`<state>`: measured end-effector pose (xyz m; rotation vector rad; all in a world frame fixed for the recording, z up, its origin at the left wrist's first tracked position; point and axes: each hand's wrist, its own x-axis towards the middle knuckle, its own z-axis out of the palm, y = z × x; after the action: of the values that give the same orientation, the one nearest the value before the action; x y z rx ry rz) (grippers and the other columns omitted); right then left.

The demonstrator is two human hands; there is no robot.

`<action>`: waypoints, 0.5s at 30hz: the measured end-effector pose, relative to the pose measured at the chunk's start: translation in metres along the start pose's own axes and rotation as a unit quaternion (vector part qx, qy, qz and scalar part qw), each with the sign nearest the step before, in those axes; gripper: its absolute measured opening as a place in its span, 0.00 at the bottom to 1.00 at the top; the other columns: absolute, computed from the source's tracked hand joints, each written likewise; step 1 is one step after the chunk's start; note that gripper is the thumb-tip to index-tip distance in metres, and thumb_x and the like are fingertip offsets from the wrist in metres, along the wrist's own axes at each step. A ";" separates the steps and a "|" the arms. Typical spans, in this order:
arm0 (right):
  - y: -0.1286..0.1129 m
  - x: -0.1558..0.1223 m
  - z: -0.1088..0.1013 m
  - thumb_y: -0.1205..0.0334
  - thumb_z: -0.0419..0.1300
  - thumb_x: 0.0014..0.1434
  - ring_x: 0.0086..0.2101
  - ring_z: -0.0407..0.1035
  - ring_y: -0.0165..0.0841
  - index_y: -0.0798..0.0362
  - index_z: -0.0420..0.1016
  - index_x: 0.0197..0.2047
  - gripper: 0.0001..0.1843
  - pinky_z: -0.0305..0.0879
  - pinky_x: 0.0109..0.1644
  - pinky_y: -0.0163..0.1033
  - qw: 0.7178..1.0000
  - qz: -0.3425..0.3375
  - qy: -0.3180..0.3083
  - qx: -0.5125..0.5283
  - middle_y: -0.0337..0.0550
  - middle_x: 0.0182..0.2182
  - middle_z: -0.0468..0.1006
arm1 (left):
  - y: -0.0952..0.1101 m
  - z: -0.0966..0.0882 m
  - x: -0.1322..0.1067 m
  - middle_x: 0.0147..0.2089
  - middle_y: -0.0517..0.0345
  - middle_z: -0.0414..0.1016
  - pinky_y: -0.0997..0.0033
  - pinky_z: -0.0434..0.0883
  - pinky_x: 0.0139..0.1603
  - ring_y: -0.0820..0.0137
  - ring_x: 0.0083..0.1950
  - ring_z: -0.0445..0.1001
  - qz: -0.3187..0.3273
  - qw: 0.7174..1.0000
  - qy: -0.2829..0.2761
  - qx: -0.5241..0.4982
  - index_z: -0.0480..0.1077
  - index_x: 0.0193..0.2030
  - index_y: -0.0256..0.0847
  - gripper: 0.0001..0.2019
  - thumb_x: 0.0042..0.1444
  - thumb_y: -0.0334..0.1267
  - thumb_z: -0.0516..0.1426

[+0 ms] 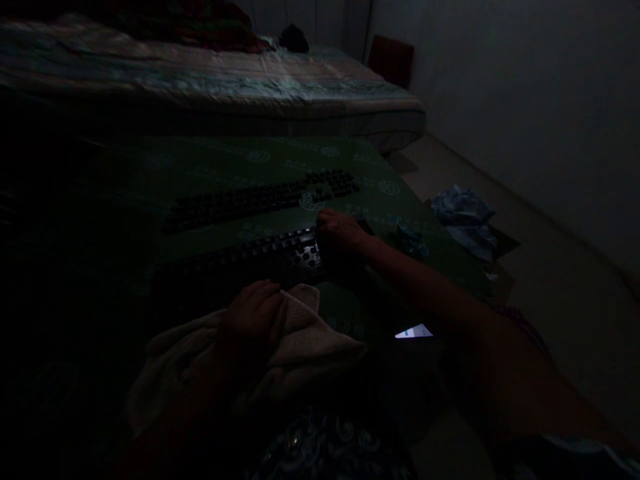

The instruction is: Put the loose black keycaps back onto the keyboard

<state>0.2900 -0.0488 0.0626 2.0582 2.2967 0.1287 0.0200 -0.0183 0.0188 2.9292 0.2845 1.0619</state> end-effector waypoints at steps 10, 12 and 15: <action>-0.011 -0.012 0.006 0.67 0.50 0.64 0.60 0.53 0.45 0.58 0.76 0.41 0.13 0.60 0.50 0.45 0.999 -0.014 0.025 -0.039 0.54 0.55 0.69 | 0.001 0.000 0.000 0.43 0.44 0.75 0.55 0.73 0.49 0.58 0.48 0.71 -0.003 1.000 -0.002 0.000 0.70 0.37 0.34 0.06 0.59 0.30 0.52; -0.012 -0.013 0.007 0.67 0.50 0.64 0.61 0.53 0.45 0.58 0.76 0.42 0.13 0.60 0.50 0.45 0.999 -0.013 0.030 -0.043 0.54 0.55 0.69 | 0.000 -0.001 0.000 0.43 0.43 0.75 0.55 0.73 0.48 0.58 0.48 0.71 -0.001 1.000 -0.006 0.002 0.70 0.37 0.33 0.06 0.59 0.30 0.52; -0.013 -0.013 0.008 0.68 0.49 0.64 0.61 0.53 0.45 0.58 0.76 0.43 0.14 0.60 0.52 0.46 0.999 -0.013 0.033 -0.040 0.54 0.56 0.69 | 0.000 -0.001 0.000 0.42 0.43 0.75 0.55 0.74 0.47 0.57 0.47 0.71 0.005 1.000 0.001 0.006 0.70 0.37 0.33 0.06 0.59 0.30 0.52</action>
<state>0.2799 -0.0631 0.0532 2.0137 2.3148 0.2860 0.0193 -0.0182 0.0199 2.9430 0.2777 1.0674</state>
